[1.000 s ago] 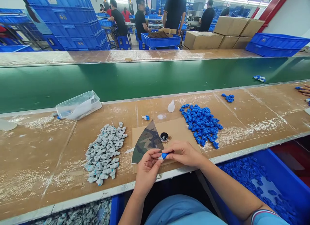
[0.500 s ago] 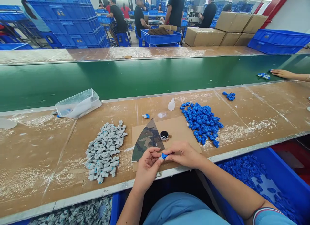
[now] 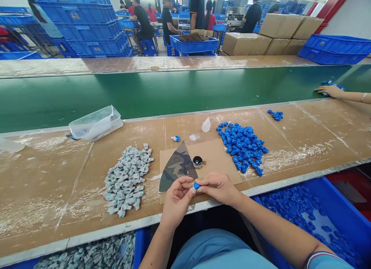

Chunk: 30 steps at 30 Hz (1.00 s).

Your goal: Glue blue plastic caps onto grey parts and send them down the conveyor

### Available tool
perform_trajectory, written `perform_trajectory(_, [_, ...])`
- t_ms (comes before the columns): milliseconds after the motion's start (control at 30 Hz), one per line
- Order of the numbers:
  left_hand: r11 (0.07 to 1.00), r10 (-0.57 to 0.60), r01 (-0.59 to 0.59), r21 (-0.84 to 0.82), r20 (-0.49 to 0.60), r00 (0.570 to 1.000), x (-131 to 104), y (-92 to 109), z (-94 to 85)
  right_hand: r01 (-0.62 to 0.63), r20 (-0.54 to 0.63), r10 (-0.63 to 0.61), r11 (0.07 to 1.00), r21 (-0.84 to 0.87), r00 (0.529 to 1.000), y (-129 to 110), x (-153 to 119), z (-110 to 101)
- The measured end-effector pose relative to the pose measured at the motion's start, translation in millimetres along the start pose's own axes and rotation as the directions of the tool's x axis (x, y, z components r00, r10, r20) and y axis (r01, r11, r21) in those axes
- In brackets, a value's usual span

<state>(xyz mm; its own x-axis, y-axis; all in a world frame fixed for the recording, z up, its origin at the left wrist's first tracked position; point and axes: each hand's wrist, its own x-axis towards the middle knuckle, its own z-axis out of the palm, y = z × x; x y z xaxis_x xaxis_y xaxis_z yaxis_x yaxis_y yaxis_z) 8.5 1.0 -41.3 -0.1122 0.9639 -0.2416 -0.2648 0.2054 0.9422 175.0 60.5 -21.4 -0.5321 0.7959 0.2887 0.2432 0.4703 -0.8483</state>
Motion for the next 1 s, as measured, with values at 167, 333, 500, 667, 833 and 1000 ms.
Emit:
perform_trajectory(167, [1.0, -0.002, 0.001, -0.027, -0.016, 1.0, 4, 0, 1.3, -0.001, -0.045, 0.001, 1.0, -0.001, 0.999, 4, -5, 6])
perform_trajectory(333, [0.998, 0.002, -0.008, -0.058, -0.097, 0.995, 1, 6, 8.0, 0.108, -0.057, -0.115, 0.987, -0.117, 0.992, 4, -9, 6])
perform_trajectory(500, [0.997, -0.016, 0.008, -0.077, -0.11, 0.994, -4, 13, 13.8, 0.165, -0.091, -0.195, 0.95, -0.263, 0.977, 4, -15, 15])
perform_trajectory(667, [0.998, -0.07, 0.07, -0.002, -0.084, 0.994, -1, 18, 10.8, 0.199, -0.111, -0.25, 0.918, -0.344, 0.962, 7, -15, 18])
perform_trajectory(833, [0.996, -0.07, 0.076, 0.046, -0.117, 0.991, 3, 16, 5.9, 0.186, -0.111, -0.241, 0.911, -0.367, 0.964, 12, -15, 26])
perform_trajectory(1000, [0.994, -0.088, 0.094, 0.052, -0.096, 0.991, 0, 16, 4.5, 0.133, -0.102, -0.176, 0.932, -0.337, 0.979, 7, -16, 25])
